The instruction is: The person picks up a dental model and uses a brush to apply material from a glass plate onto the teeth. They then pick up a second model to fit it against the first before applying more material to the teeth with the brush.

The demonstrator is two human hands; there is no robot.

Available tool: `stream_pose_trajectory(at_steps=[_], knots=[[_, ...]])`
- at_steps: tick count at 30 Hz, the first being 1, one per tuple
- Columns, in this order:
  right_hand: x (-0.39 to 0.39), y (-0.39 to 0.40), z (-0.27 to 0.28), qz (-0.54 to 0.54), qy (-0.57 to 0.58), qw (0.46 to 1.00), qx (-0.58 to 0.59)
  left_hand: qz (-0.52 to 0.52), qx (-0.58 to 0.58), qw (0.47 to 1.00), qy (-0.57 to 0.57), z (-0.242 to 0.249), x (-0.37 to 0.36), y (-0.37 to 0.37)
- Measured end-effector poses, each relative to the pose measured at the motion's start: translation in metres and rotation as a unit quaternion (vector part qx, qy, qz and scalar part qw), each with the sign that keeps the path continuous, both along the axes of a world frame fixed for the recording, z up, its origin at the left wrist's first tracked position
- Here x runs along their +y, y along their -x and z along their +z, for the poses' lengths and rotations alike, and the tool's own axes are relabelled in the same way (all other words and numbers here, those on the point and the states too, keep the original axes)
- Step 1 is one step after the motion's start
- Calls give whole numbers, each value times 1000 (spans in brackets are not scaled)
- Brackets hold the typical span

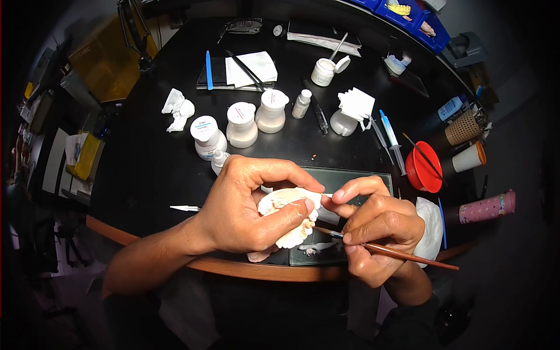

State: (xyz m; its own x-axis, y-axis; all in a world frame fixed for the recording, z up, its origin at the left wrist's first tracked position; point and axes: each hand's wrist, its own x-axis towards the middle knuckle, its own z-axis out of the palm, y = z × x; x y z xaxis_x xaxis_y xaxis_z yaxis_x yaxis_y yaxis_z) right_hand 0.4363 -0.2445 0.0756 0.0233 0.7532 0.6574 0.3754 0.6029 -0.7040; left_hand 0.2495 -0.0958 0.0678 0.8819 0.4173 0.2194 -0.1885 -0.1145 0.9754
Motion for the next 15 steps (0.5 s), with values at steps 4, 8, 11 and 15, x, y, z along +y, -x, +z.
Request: stream_pose_trajectory(at_steps=[4,8,11,15], knots=[[-1,-1,1,1,8,1000,-10,16,-20,1000,3,-4,-2,-3],[0,0,1,0,5,1000,-9,20,-19,1000,4,-2,-2,-3],[1,0,0,3,0,1000,-8,21,-17,1000,6,-1,-2,-3],[2,-1,0,13,-5,1000,-10,21,-18,1000,6,-2,-2,-3]])
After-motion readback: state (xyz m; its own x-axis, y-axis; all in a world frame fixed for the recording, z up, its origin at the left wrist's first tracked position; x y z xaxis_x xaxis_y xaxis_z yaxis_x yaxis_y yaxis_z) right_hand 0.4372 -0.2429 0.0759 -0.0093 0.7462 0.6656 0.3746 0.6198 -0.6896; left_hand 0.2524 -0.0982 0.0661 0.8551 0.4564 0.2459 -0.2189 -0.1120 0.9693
